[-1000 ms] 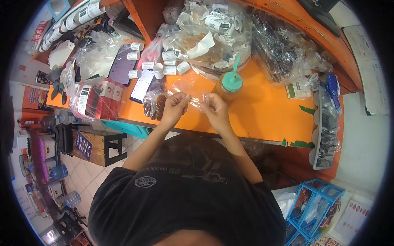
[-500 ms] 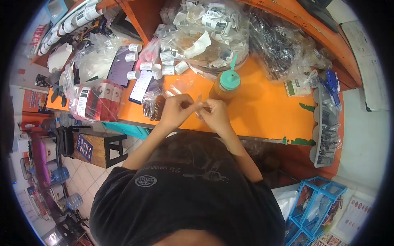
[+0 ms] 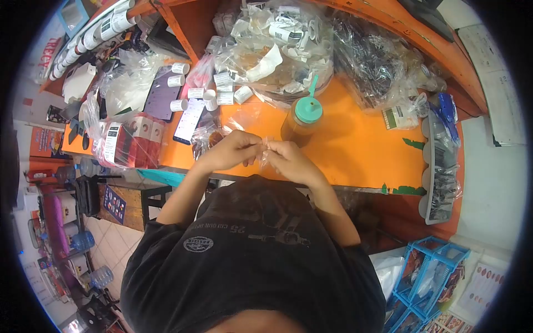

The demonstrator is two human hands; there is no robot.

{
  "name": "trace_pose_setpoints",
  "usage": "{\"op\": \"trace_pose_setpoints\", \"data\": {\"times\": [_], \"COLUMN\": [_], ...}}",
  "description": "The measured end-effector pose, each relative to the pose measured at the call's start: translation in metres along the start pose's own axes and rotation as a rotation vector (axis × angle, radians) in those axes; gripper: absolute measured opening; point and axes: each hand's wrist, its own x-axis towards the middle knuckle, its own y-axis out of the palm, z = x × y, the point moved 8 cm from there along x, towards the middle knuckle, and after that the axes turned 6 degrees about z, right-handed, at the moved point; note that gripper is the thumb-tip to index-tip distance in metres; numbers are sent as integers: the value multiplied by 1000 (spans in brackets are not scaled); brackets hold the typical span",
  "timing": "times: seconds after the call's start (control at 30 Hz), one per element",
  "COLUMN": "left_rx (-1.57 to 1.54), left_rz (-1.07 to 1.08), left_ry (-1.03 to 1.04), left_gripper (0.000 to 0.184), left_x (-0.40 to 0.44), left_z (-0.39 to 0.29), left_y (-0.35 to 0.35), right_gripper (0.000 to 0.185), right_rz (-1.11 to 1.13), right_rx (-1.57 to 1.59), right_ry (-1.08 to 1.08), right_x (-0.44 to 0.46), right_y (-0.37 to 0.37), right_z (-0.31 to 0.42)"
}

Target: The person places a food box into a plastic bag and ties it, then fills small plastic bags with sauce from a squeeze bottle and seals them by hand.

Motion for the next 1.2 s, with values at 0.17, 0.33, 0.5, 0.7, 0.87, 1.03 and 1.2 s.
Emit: {"op": "trace_pose_setpoints", "data": {"times": [0.17, 0.33, 0.5, 0.7, 0.87, 1.03, 1.2], "left_rx": [506, 712, 566, 836, 982, 640, 127], "left_rz": [-153, -276, -332, -662, -701, -581, -491], "left_ry": [-97, 152, 192, 220, 393, 300, 420], "left_gripper": [33, 53, 65, 51, 57, 49, 47], "left_x": [-2, -18, 1, -3, -2, 18, 65], "left_z": [9, -44, -19, -25, -37, -9, 8], "left_y": [-12, -13, 8, 2, 19, 7, -14], "right_gripper": [25, 23, 12, 13, 12, 42, 97], "right_rz": [-244, -154, -106, -495, -510, -816, -1054], "right_rx": [-562, -124, 52, -514, -471, -201, -206], "right_ry": [66, 32, 67, -342, -288, -192, -189], "right_x": [-3, 1, -1, -23, -26, -51, -24], "right_y": [-16, -14, -13, -12, -11, -43, -72], "right_z": [-3, -19, -16, 57, 20, -12, -50]}}
